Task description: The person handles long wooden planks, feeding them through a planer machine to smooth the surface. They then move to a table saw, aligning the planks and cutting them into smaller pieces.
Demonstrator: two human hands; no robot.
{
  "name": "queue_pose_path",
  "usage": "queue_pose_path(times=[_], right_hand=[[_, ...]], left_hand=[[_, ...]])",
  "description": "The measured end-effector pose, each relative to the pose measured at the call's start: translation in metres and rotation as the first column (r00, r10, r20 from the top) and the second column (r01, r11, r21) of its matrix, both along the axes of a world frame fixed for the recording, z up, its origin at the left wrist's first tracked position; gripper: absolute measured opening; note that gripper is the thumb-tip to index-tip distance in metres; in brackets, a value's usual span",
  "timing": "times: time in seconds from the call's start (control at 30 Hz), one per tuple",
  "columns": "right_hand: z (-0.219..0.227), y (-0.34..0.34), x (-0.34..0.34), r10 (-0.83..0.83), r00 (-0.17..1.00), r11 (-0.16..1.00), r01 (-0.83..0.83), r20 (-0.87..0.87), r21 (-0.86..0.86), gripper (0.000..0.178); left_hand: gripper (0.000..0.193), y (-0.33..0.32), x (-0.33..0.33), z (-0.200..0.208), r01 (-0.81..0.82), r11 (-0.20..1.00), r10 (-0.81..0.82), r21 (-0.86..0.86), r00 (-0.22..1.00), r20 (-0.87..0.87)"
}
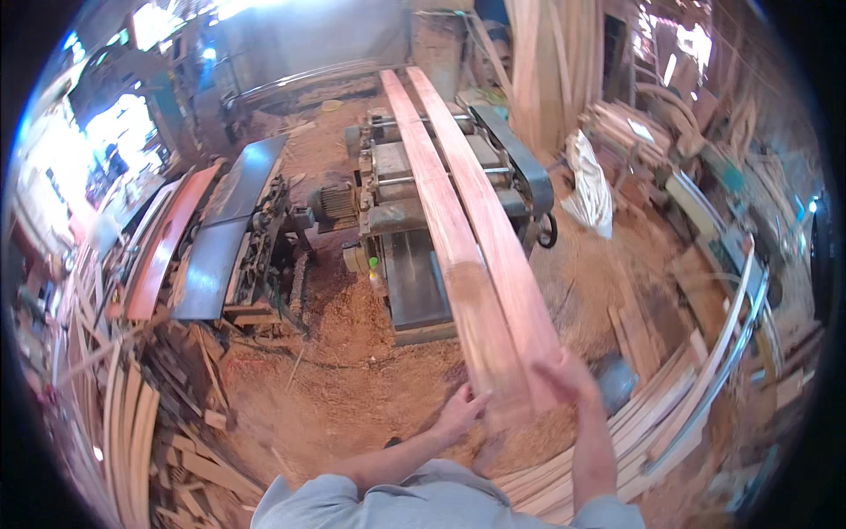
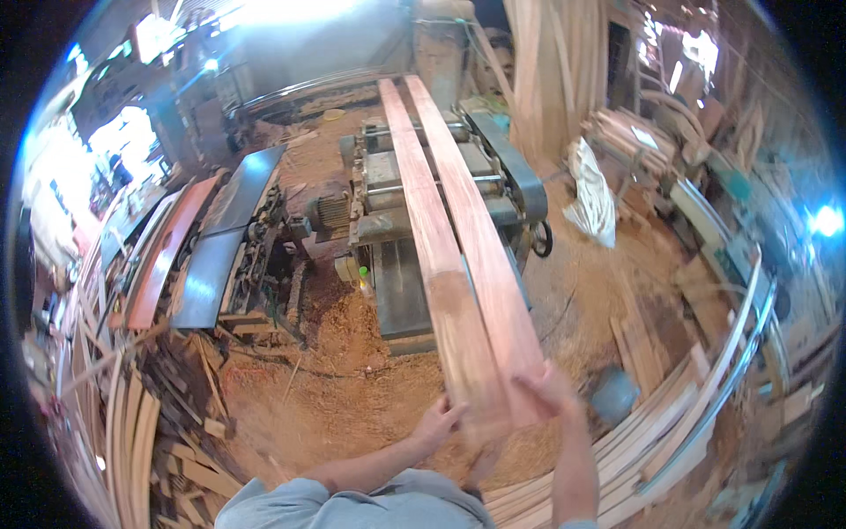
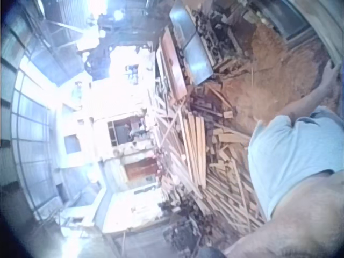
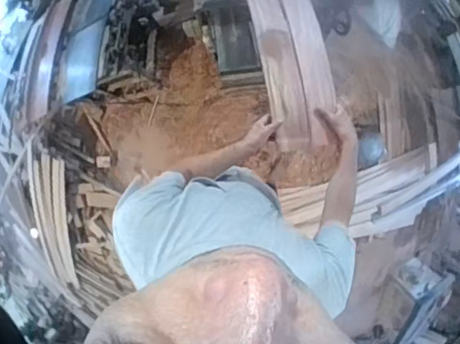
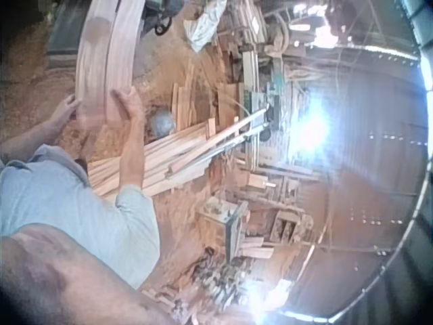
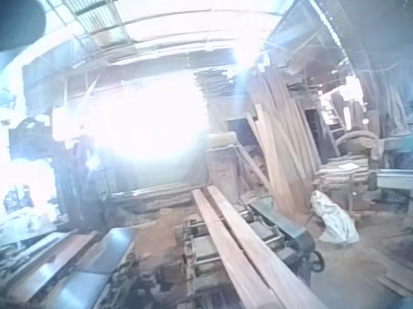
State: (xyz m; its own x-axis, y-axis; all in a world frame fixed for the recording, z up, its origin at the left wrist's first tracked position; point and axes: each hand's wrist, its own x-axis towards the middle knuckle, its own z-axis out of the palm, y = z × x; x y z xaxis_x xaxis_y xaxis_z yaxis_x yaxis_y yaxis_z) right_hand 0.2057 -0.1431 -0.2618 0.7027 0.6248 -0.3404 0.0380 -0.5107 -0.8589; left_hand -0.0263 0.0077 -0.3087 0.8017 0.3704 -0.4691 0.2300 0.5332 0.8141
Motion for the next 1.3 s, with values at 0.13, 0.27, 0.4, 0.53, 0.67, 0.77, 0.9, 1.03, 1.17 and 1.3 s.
queue_pose_path(times=[0.13,0.27,0.4,0.53,0.67,0.77,0.9,1.03,1.17,1.3], right_hand=[[-0.003,0.032,-0.029,0.02,0.999,0.995,-0.015,0.044,-0.102,0.07],[0.018,0.065,-0.091,0.071,0.997,0.997,-0.071,0.015,-0.025,0.079],[0.021,0.082,-0.112,0.111,0.994,0.994,-0.111,-0.019,-0.003,0.079],[0.008,0.08,-0.115,0.112,0.994,0.993,-0.111,-0.007,0.042,0.079],[0.034,0.07,-0.101,0.119,0.991,0.993,-0.12,-0.063,-0.012,0.08],[0.042,0.06,-0.086,0.14,0.99,0.985,-0.139,0.005,-0.104,0.081],[0.037,0.044,-0.062,0.143,0.99,0.986,-0.142,0.007,-0.085,0.082],[0.025,0.038,-0.047,0.17,0.985,0.984,-0.169,0.017,-0.059,0.081],[0.011,0.035,-0.044,0.167,0.985,0.986,-0.166,0.041,-0.011,0.081],[0.022,0.039,-0.043,0.171,0.985,0.984,-0.171,-0.017,0.043,0.078]], left_hand=[[0.056,0.003,-0.005,0.026,-0.356,0.934,0.358,0.039,0.93,-0.082],[0.075,0.034,-0.057,0.053,-0.334,0.751,0.438,0.57,0.897,-0.052],[0.08,0.06,-0.082,0.058,-0.36,0.805,0.357,0.471,0.929,0.1],[0.079,0.055,-0.083,0.052,-0.32,0.796,0.391,0.514,0.92,-0.032],[0.081,0.042,-0.067,0.05,-0.373,0.802,0.398,0.466,0.916,0.049],[0.084,0.03,-0.053,0.043,-0.353,0.783,0.403,0.512,0.915,0.016],[0.087,0.012,-0.028,0.05,-0.396,0.791,0.408,0.465,0.91,0.081],[0.094,0.009,-0.021,0.034,-0.361,0.759,0.408,0.542,0.912,0.037],[0.095,0.009,-0.021,0.04,-0.297,0.75,0.395,0.591,0.918,-0.04],[0.095,0.013,-0.03,0.038,-0.343,0.737,0.418,0.583,0.908,0.006]])
